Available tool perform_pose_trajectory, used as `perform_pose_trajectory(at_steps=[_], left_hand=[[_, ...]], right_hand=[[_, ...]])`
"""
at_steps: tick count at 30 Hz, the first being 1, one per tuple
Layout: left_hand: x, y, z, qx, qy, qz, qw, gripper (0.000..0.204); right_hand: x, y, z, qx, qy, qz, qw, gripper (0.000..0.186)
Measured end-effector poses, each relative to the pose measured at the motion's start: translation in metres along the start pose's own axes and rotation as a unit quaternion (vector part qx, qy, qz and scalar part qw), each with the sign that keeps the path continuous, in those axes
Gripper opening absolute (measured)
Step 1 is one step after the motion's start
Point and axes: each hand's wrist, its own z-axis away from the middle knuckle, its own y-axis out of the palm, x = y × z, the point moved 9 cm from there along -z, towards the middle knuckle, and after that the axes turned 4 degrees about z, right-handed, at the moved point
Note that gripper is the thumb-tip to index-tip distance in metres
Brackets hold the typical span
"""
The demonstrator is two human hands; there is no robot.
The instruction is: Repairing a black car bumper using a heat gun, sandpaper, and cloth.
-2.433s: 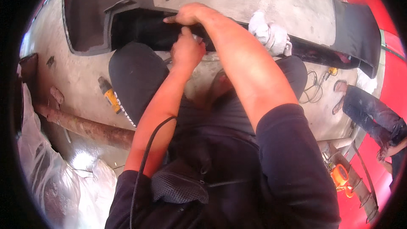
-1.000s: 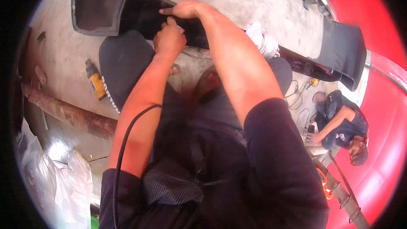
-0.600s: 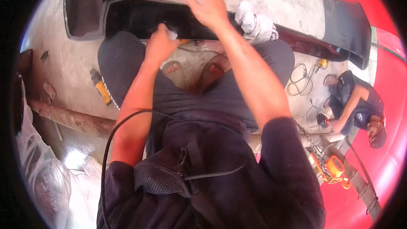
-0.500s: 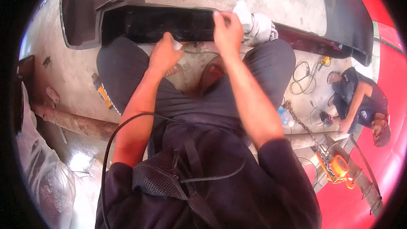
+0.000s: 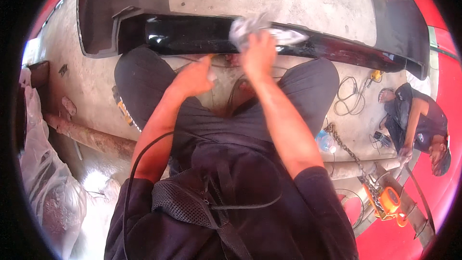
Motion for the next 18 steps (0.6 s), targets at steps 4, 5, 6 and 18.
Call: perform_pose_trajectory(at_steps=[4, 5, 6, 18], left_hand=[[0.017, 0.06, -0.006, 0.12, 0.026, -0.094, 0.988, 0.051], [0.018, 0.081, -0.008, 0.194, 0.051, -0.113, 0.973, 0.057], [0.02, 0.107, -0.009, 0.267, 0.078, -0.134, 0.951, 0.063], [0.0, 0.079, -0.03, -0.132, 0.242, -0.163, 0.947, 0.068]], right_hand=[[0.11, 0.04, 0.005, 0.092, -0.165, -0.089, 0.978, 0.024], [0.128, 0.051, 0.004, 0.091, -0.153, -0.082, 0.981, 0.024], [0.148, 0.068, 0.004, 0.133, -0.156, -0.101, 0.974, 0.025], [0.16, 0.043, -0.002, 0.152, -0.316, -0.038, 0.936, 0.035]])
